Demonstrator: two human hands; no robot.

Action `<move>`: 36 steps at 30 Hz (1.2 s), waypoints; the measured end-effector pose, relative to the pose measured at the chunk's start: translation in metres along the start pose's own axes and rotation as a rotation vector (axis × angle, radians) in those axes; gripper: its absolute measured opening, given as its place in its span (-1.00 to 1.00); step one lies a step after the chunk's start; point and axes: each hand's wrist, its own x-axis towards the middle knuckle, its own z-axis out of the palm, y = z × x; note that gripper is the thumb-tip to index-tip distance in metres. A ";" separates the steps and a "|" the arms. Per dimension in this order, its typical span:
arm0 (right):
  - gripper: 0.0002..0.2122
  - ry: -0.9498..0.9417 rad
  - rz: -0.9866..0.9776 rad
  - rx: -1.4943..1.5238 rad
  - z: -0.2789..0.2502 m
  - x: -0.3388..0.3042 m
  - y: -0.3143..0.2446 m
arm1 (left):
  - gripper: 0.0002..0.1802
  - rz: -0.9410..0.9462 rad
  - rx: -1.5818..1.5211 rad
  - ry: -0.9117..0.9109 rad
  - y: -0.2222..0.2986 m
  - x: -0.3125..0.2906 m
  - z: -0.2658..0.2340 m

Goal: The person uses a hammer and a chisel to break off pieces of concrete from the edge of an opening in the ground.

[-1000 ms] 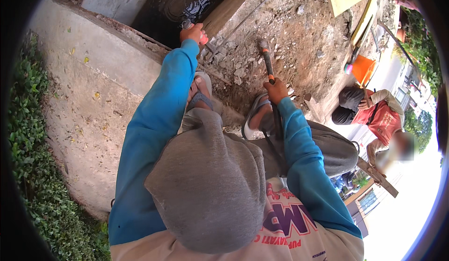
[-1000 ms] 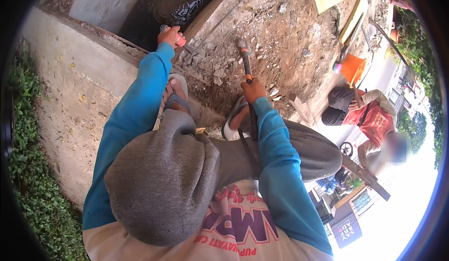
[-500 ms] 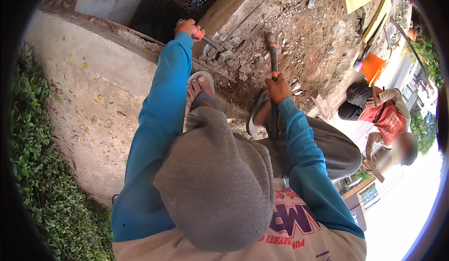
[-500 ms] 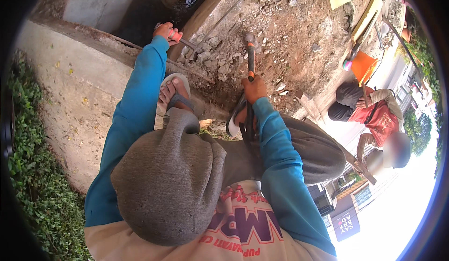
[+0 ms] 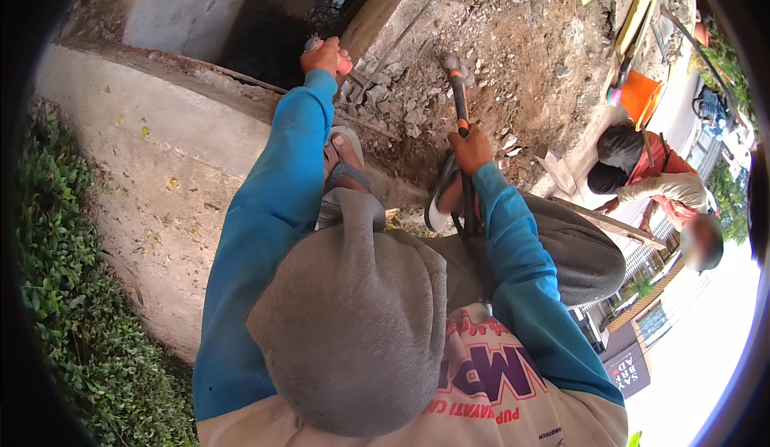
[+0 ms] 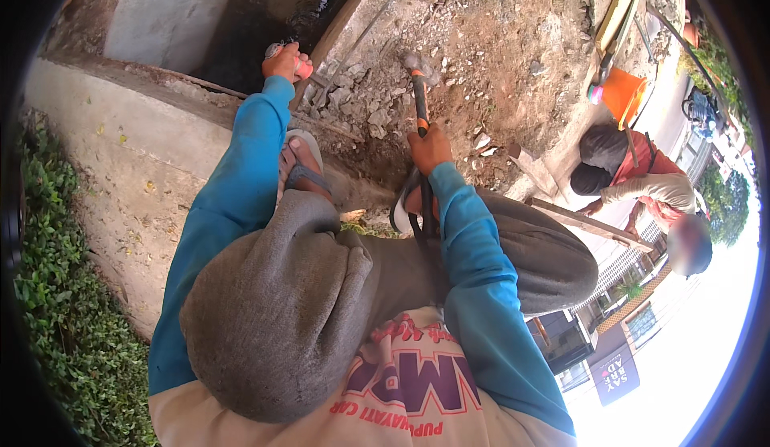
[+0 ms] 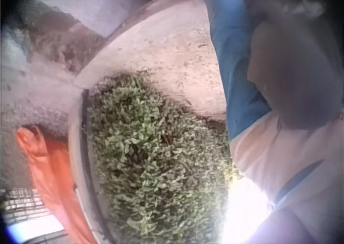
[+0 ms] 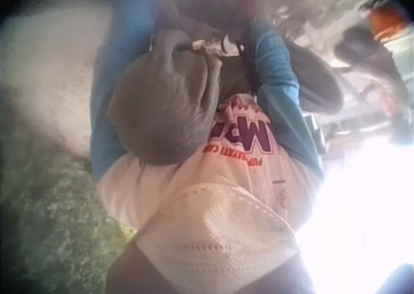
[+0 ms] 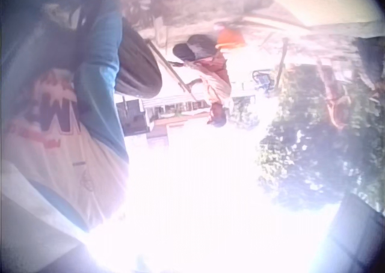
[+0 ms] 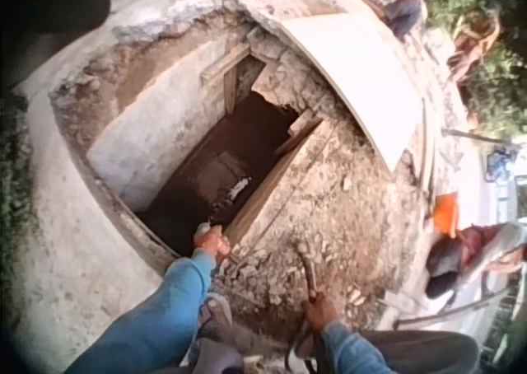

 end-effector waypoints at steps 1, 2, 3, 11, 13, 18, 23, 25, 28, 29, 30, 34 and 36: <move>-0.55 0.002 0.014 -0.009 0.000 -0.001 -0.001 | -0.80 0.014 0.072 0.008 0.003 -0.002 -0.002; -0.55 0.005 0.028 -0.018 0.000 -0.002 -0.002 | -0.81 -0.015 0.074 0.033 0.006 0.000 0.000; -0.55 0.006 0.041 -0.028 0.000 -0.002 -0.003 | -0.83 -0.044 0.077 0.057 0.009 0.005 0.004; -0.55 -0.031 0.050 0.014 0.001 0.001 -0.002 | -0.87 -0.189 0.154 0.127 0.014 0.028 0.006; -0.55 -0.019 0.026 0.008 0.004 0.002 0.005 | -0.87 -0.188 0.170 0.094 0.014 0.024 0.009; -0.56 -0.033 0.008 0.015 -0.005 -0.001 -0.008 | -0.81 0.084 0.211 -0.009 -0.009 -0.001 -0.008; -0.56 -0.008 0.040 -0.015 -0.002 0.002 0.004 | -0.78 0.246 0.132 0.052 -0.027 -0.036 0.008; -0.56 -0.002 0.012 -0.007 -0.001 0.002 0.001 | -0.80 0.159 0.126 0.039 -0.021 -0.021 0.001; -0.56 -0.002 0.012 0.008 0.002 0.001 0.004 | -0.82 -0.049 0.134 0.030 -0.011 0.002 -0.012; -0.56 0.002 0.012 0.017 0.001 0.003 0.003 | -0.83 -0.100 0.161 0.022 0.001 0.002 -0.010; -0.56 -0.016 0.017 0.029 -0.001 0.004 0.000 | -0.82 -0.150 0.188 0.014 0.008 0.005 -0.008; -0.56 -0.066 0.048 0.023 -0.005 -0.003 -0.006 | -0.78 -0.262 0.308 -0.026 0.009 0.036 -0.015; -0.56 -0.068 0.040 0.027 -0.009 0.002 -0.010 | -0.77 -0.297 0.328 -0.014 0.011 0.046 -0.012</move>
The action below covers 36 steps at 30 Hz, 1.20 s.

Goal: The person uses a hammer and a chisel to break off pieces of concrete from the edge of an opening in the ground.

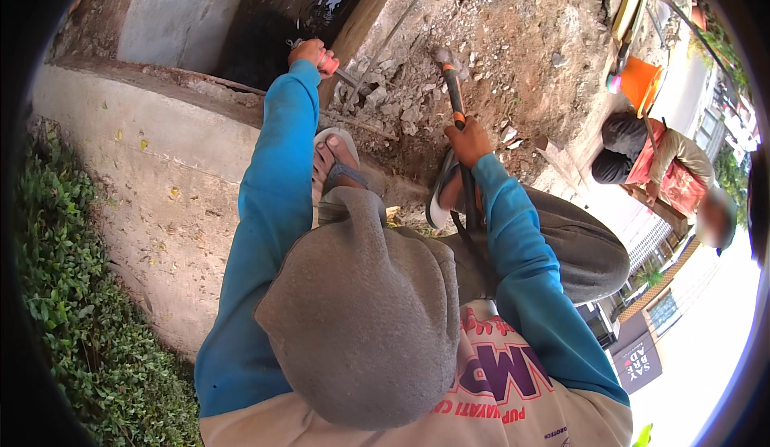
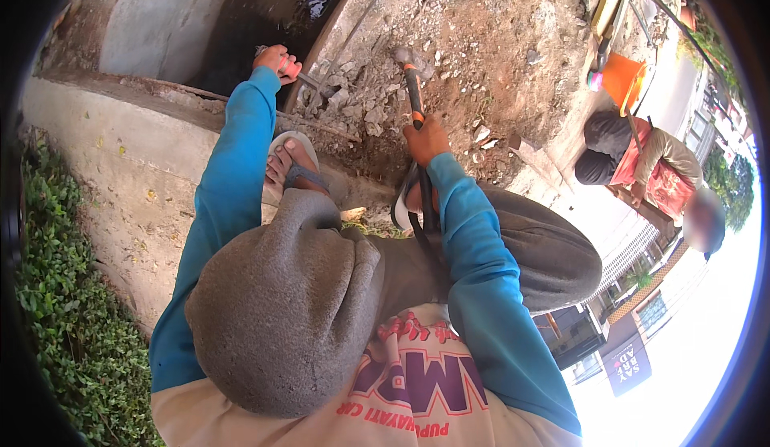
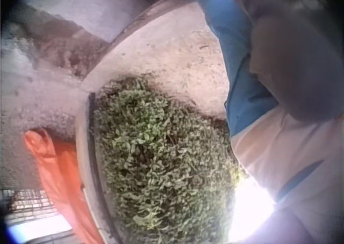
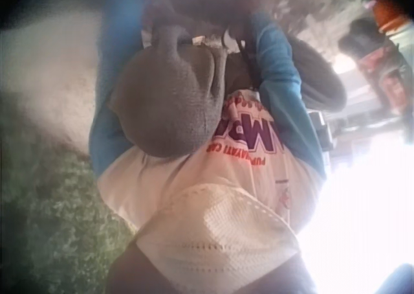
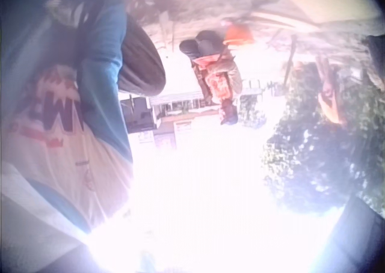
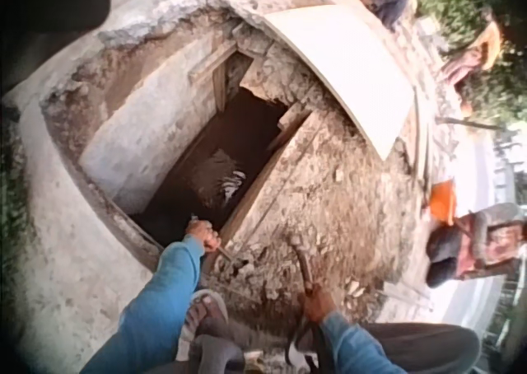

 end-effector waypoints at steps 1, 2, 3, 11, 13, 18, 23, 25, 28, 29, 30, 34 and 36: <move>-0.56 -0.011 -0.002 0.013 -0.003 0.002 -0.001 | -0.77 0.015 -0.006 -0.002 0.003 -0.002 0.001; -0.56 -0.022 -0.006 0.028 -0.005 0.002 -0.002 | -0.78 0.032 -0.012 -0.002 0.005 -0.005 0.002; -0.56 -0.041 0.004 0.015 -0.004 -0.002 0.001 | -0.77 0.024 0.040 -0.003 -0.005 -0.001 -0.002; -0.54 -0.014 0.024 -0.055 0.004 -0.007 0.017 | -0.75 0.512 0.011 0.093 -0.050 -0.072 0.044; -0.53 0.015 0.026 -0.073 0.007 -0.003 0.020 | -0.76 0.514 0.002 0.096 -0.052 -0.061 0.049; -0.53 0.008 0.022 -0.064 0.006 0.001 0.010 | -0.80 0.163 0.118 0.036 -0.013 -0.024 0.025; -0.53 -0.033 0.032 -0.081 0.008 -0.005 0.011 | -0.78 0.163 0.136 0.048 -0.015 0.002 0.025; -0.54 -0.016 0.030 -0.082 0.013 -0.003 0.015 | -0.80 0.250 0.104 0.119 -0.020 -0.004 0.033; -0.55 -0.016 0.044 -0.117 0.010 -0.010 0.006 | -0.78 0.452 0.059 0.169 -0.020 -0.048 0.039; -0.57 -0.011 0.047 -0.115 0.013 -0.014 0.012 | -0.74 0.470 0.019 0.127 -0.027 -0.060 0.040; -0.58 -0.006 0.049 -0.113 0.016 -0.016 0.019 | -0.71 0.488 -0.023 0.086 -0.037 -0.068 0.041; -0.61 0.018 0.032 -0.085 0.022 -0.007 0.023 | -0.69 0.588 0.013 0.095 -0.056 -0.090 0.050; -0.61 0.032 0.016 -0.092 0.029 -0.007 0.023 | -0.69 0.621 -0.038 0.144 -0.062 -0.094 0.041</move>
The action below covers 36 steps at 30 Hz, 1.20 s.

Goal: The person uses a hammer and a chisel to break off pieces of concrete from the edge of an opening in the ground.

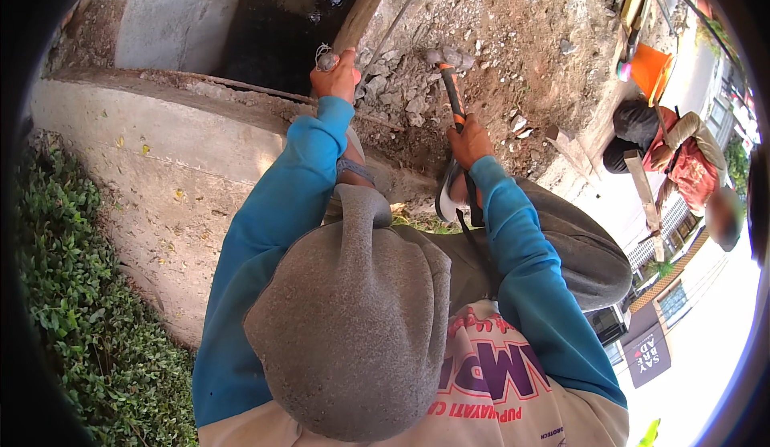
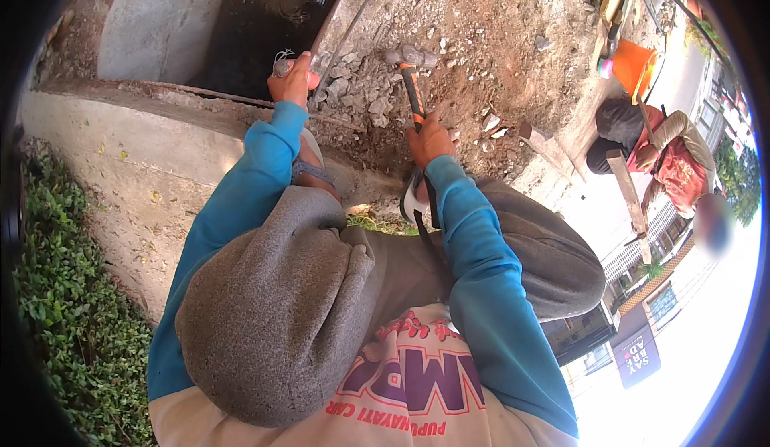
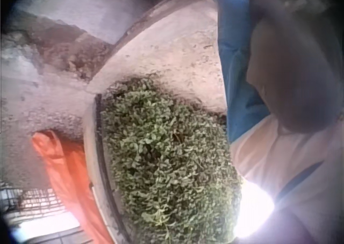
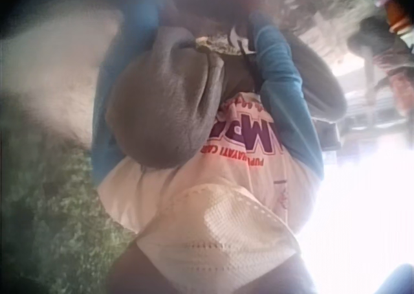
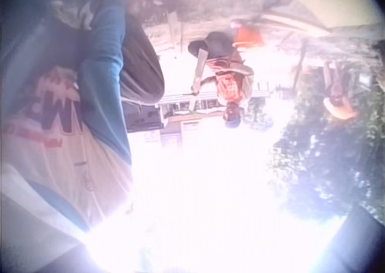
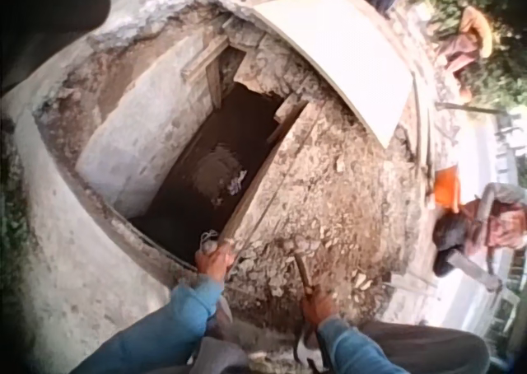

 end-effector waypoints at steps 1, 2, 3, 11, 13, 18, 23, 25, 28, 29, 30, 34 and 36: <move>-0.61 0.014 0.004 -0.006 0.001 0.000 0.001 | -0.70 0.007 0.013 -0.021 0.005 -0.008 -0.003; -0.59 -0.021 0.031 -0.018 0.001 -0.003 -0.002 | -0.70 0.006 0.034 -0.030 0.008 -0.018 -0.008; -0.56 -0.056 0.060 -0.031 -0.001 -0.005 -0.006 | -0.70 0.047 0.023 -0.020 0.008 -0.025 -0.011; -0.63 0.305 -0.196 -0.114 0.026 -0.009 -0.014 | -0.72 0.373 -0.086 0.177 0.062 -0.017 -0.039; -0.67 0.415 -0.516 -0.081 0.016 -0.002 -0.036 | -0.70 0.366 -0.110 0.241 0.083 -0.015 -0.049; -0.72 0.234 -0.945 -0.109 0.042 0.051 -0.089 | -0.72 0.316 -0.238 0.234 0.085 -0.003 -0.060; -0.68 0.044 -0.932 -0.363 0.049 0.061 -0.118 | -0.71 0.284 -0.188 0.244 0.077 -0.017 -0.075; -0.65 0.119 -0.984 -0.453 0.060 0.072 -0.096 | -0.68 0.263 -0.205 0.232 0.065 -0.015 -0.081; -0.63 0.222 -1.066 -0.406 0.065 0.068 -0.088 | -0.68 0.228 -0.214 0.246 0.057 -0.024 -0.078; -0.64 0.197 -1.035 -0.434 0.064 0.065 -0.092 | -0.69 0.221 -0.204 0.245 0.052 -0.025 -0.079; -0.65 0.172 -1.004 -0.463 0.063 0.063 -0.097 | -0.69 0.214 -0.194 0.245 0.046 -0.024 -0.079; -0.73 0.121 -0.842 -0.592 0.048 0.060 -0.124 | -0.69 0.226 -0.177 0.196 0.041 -0.023 -0.078; -0.75 0.167 -0.846 -0.589 0.056 0.067 -0.121 | -0.70 0.240 -0.188 0.200 0.041 -0.024 -0.076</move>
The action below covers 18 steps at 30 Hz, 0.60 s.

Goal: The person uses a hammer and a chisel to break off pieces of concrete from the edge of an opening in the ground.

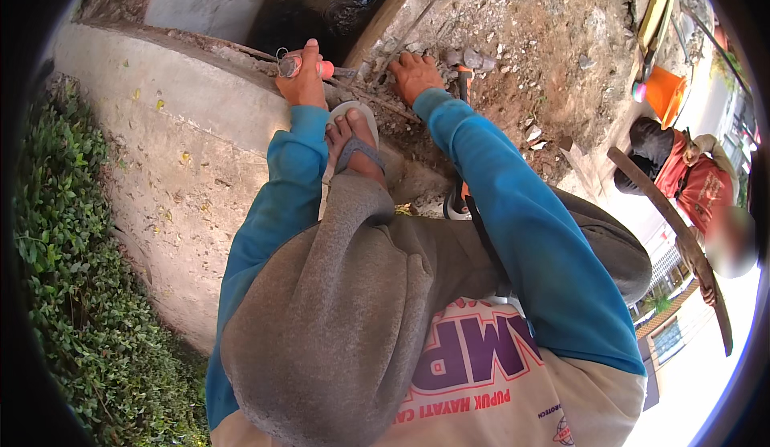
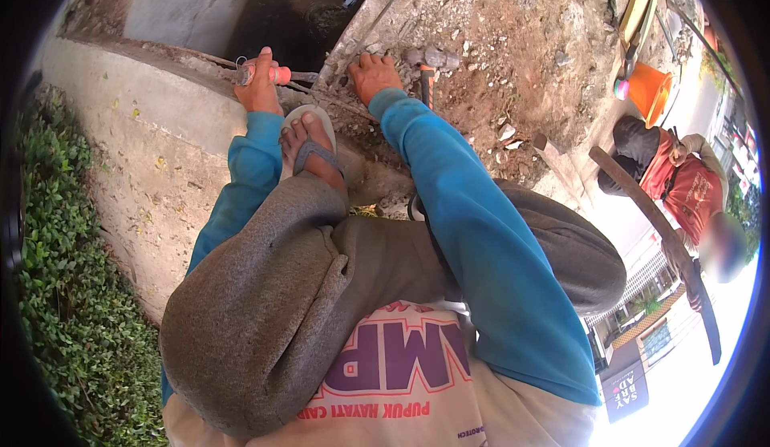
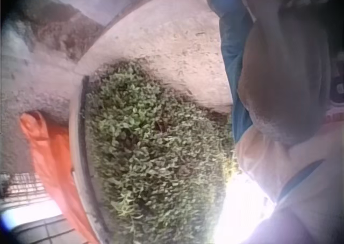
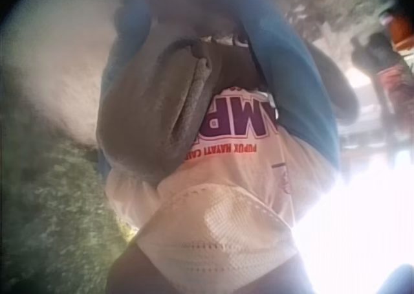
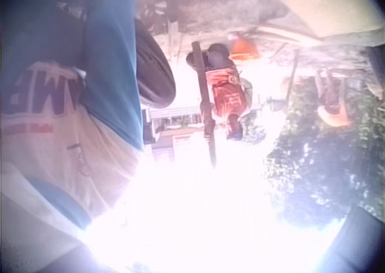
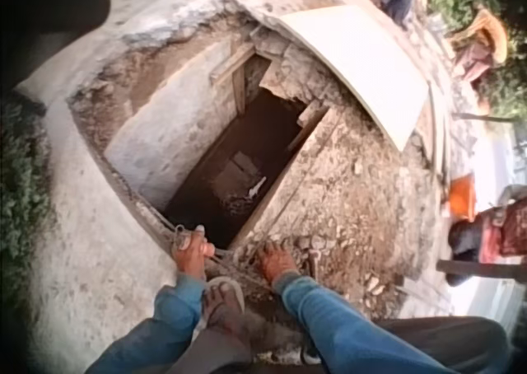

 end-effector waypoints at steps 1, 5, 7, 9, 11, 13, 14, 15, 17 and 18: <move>-0.76 0.018 0.000 -0.008 0.000 0.000 -0.002 | -0.70 0.006 -0.005 0.007 0.000 -0.001 -0.001; -0.72 0.082 -0.176 0.056 -0.002 -0.004 0.007 | -0.72 0.025 0.045 0.003 0.007 -0.003 -0.004; -0.70 0.169 -0.339 0.100 0.008 -0.021 0.030 | -0.72 0.043 0.045 0.016 0.006 -0.003 -0.003; -0.63 0.019 -0.307 0.092 0.005 -0.050 0.047 | -0.71 0.052 -0.013 -0.032 0.007 -0.008 0.000; -0.56 -0.320 -0.225 -0.111 -0.021 -0.075 0.047 | -0.70 0.054 -0.028 -0.038 0.008 -0.010 -0.004; -0.53 -0.746 -0.090 -0.140 -0.066 -0.066 0.029 | -0.68 0.040 -0.010 -0.018 0.004 -0.009 -0.009; -0.52 -0.951 -0.013 -0.158 -0.082 -0.059 0.021 | -0.68 0.030 -0.015 -0.011 0.002 -0.008 -0.008; -0.54 -0.831 -0.012 -0.090 -0.077 -0.050 0.017 | -0.67 0.019 -0.019 -0.002 0.000 -0.009 -0.008; -0.56 -0.465 -0.048 0.078 -0.063 -0.035 0.014 | -0.66 0.019 -0.053 -0.019 -0.001 -0.010 -0.003; -0.57 -0.280 -0.070 0.165 -0.053 -0.028 0.013 | -0.66 0.036 -0.079 -0.038 0.000 -0.011 0.001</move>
